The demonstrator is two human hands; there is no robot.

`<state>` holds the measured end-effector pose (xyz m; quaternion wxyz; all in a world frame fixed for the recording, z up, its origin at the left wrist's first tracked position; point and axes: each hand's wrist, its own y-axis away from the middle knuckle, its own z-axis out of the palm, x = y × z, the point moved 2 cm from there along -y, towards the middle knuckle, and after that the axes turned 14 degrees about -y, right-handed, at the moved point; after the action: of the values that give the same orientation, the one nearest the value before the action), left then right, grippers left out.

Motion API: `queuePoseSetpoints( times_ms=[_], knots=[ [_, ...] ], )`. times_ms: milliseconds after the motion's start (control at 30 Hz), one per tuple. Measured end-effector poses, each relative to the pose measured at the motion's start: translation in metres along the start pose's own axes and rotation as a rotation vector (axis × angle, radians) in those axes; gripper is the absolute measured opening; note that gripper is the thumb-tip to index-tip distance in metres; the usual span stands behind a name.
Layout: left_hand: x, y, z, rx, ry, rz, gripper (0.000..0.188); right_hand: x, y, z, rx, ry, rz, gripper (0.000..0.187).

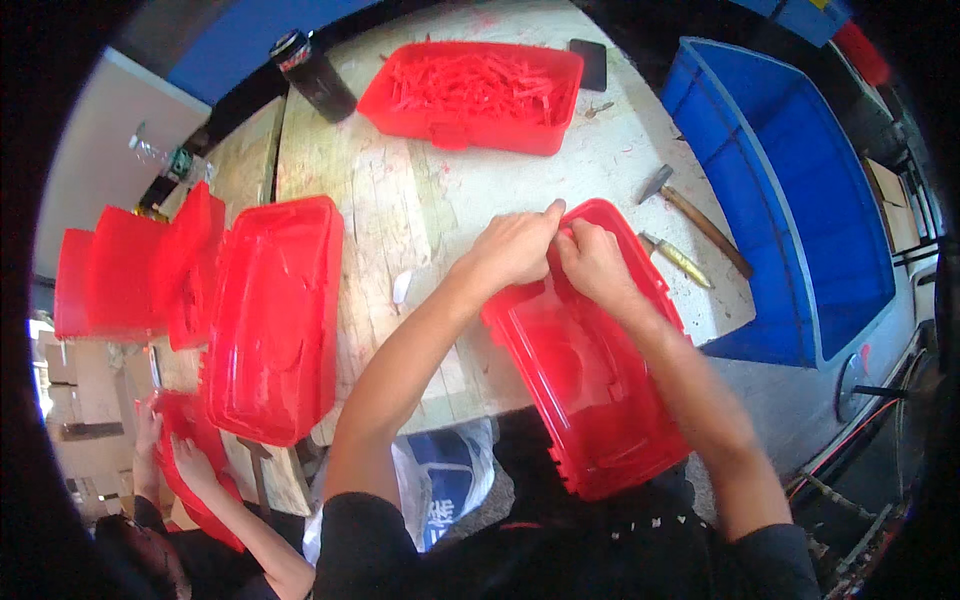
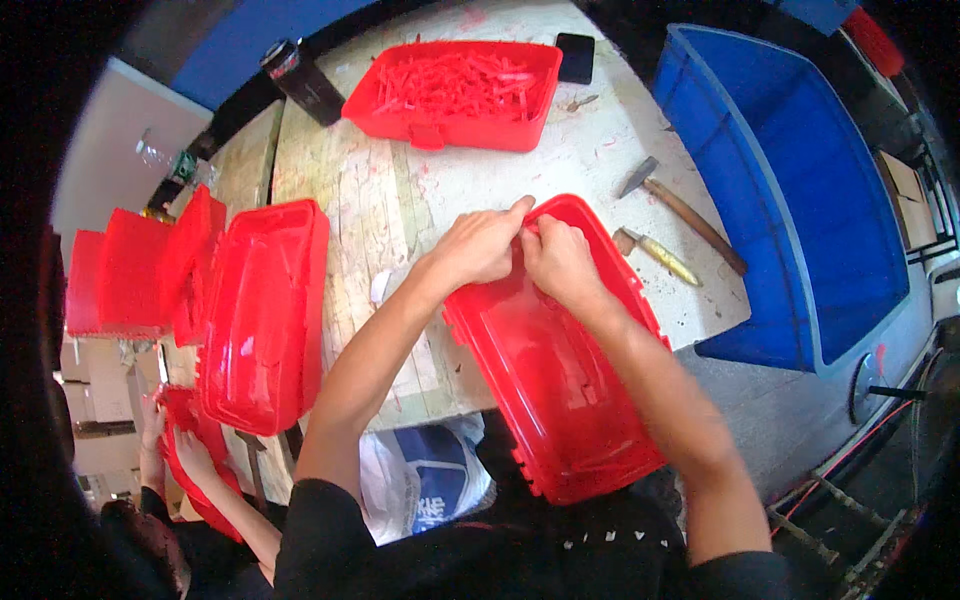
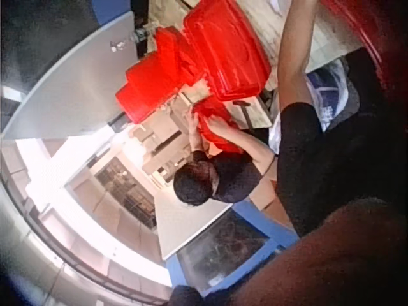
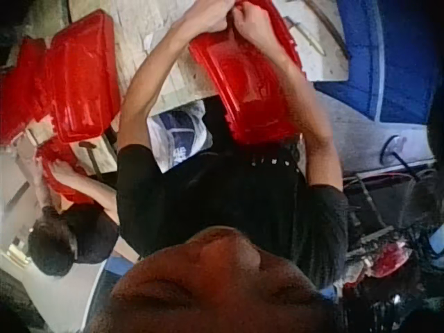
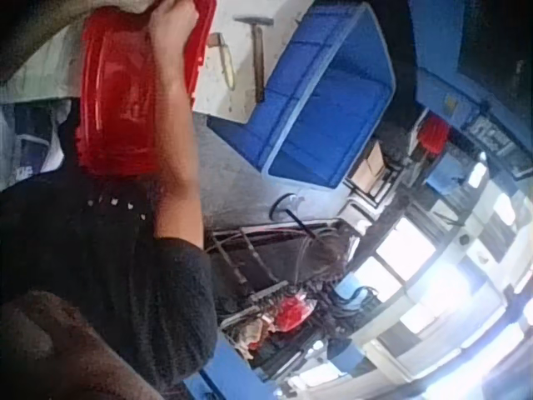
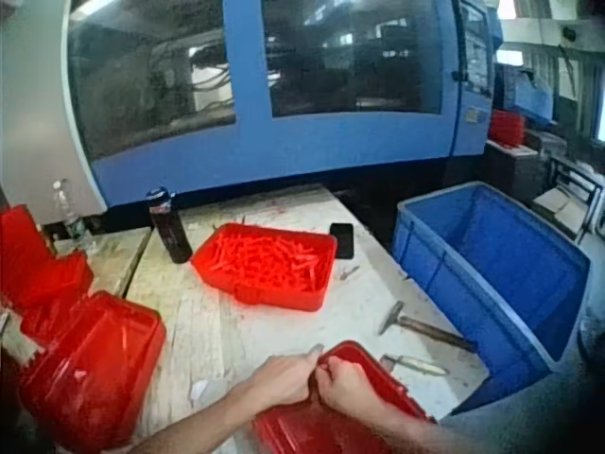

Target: The person repeatedly picks up red plastic containers, snaps off small protruding plastic bits from the rim, and places the trimmed pieces into a nearby bin. The person also uses a hammer to tap the containers on the table and flips them over to access different edges.

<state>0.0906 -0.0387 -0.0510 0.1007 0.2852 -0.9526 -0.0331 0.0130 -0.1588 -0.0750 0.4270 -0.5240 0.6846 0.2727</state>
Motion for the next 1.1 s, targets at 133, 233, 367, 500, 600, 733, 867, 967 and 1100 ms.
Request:
queuePoseSetpoints(
  times_ms=[133, 233, 367, 500, 600, 733, 867, 967, 1100],
  knots=[
    [-0.019, 0.004, -0.001, 0.02, 0.386, 0.073, 0.076, -0.035, -0.015, -0.054, -0.277, 0.387, -0.099, 0.028],
    [-0.038, 0.011, 0.001, 0.025, 0.938, 0.004, 0.051, -0.055, -0.001, -0.058, -0.233, 0.401, -0.245, 0.023],
    [-0.048, 0.02, 0.001, -0.013, 1.044, -0.099, 0.035, -0.065, 0.053, 0.01, -0.505, 0.413, -0.452, 0.04],
    [-0.039, 0.035, -0.004, -0.002, 0.784, -0.146, 0.042, -0.053, 0.083, 0.016, -0.794, 0.431, -0.524, 0.026],
    [-0.031, 0.047, -0.004, 0.071, 0.545, -0.233, 0.051, -0.043, 0.088, -0.056, -0.692, 0.19, -0.509, 0.024],
    [-0.029, 0.054, -0.003, -0.039, 0.21, -0.285, 0.047, -0.012, 0.059, -0.157, -0.22, 0.098, -0.244, 0.019],
    [-0.035, 0.058, -0.01, -0.049, 0.153, -0.351, 0.051, 0.013, 0.057, -0.189, -0.198, 0.181, -0.035, 0.016],
    [-0.04, 0.064, -0.012, -0.035, -0.068, -0.456, 0.055, 0.018, 0.034, -0.189, -0.178, 0.131, -0.121, 0.015],
    [-0.05, 0.078, -0.005, 0.011, 0.046, -0.53, 0.046, 0.018, -0.048, -0.175, -0.155, 0.173, -0.237, 0.016]
  ],
)
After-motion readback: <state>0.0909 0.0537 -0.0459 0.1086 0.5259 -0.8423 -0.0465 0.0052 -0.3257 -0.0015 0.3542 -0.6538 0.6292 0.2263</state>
